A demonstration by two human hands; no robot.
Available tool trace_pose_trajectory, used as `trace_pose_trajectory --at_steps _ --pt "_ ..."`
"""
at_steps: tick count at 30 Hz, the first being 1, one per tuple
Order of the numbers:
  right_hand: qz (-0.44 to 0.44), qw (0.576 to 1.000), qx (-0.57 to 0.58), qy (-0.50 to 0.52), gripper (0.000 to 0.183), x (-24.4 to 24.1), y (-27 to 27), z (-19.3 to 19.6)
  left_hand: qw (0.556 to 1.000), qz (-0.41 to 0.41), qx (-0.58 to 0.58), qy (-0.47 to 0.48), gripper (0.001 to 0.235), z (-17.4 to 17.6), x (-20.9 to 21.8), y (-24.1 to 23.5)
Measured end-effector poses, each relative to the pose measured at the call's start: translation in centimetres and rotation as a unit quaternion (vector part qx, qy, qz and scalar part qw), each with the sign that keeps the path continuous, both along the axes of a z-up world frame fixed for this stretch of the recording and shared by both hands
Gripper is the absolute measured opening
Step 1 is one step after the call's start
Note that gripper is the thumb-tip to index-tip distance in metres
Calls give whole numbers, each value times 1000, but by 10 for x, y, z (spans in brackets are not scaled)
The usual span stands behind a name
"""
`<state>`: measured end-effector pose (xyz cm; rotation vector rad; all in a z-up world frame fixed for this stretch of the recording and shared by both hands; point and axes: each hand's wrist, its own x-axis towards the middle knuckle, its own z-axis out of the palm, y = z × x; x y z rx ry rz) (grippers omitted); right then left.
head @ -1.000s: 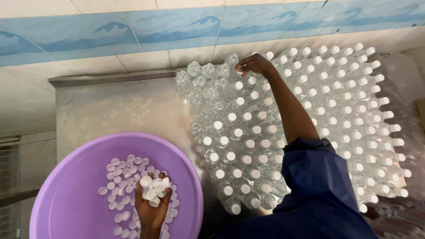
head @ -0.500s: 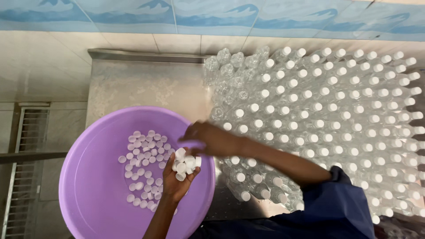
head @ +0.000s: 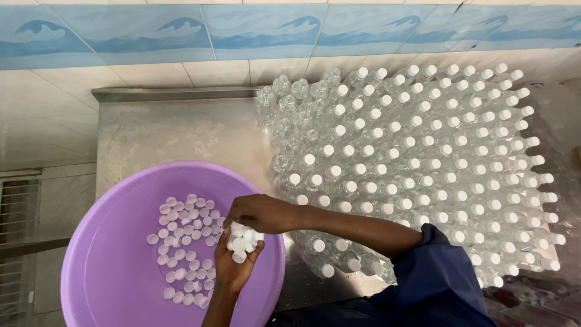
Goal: The person repeatedly picks up white bottle caps from a purple basin and screws them onto clear plastic bottles arranged on a metal table. The person works systematically across the rows of bottles, securing each cap by hand.
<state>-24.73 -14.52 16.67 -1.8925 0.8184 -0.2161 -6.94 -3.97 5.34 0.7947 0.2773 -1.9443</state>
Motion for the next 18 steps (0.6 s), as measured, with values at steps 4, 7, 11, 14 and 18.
trace_pose_trajectory --at_steps 4,7,11,14,18 --pt "-68 980 178 -52 32 -15 -12 17 997 14 -52 56 37 -15 6 -3" --pt "-106 974 199 -13 43 -35 -29 34 996 4 -67 64 40 -12 9 -5" --pt "-191 980 -29 53 35 -92 -76 50 992 7 -100 74 41 -17 15 -4" --pt "-360 905 -156 167 37 -178 -156 12 994 18 -95 45 41 -19 22 0" --pt "-387 863 -223 235 28 -277 -233 -37 997 39 -58 19 48 -30 33 14"
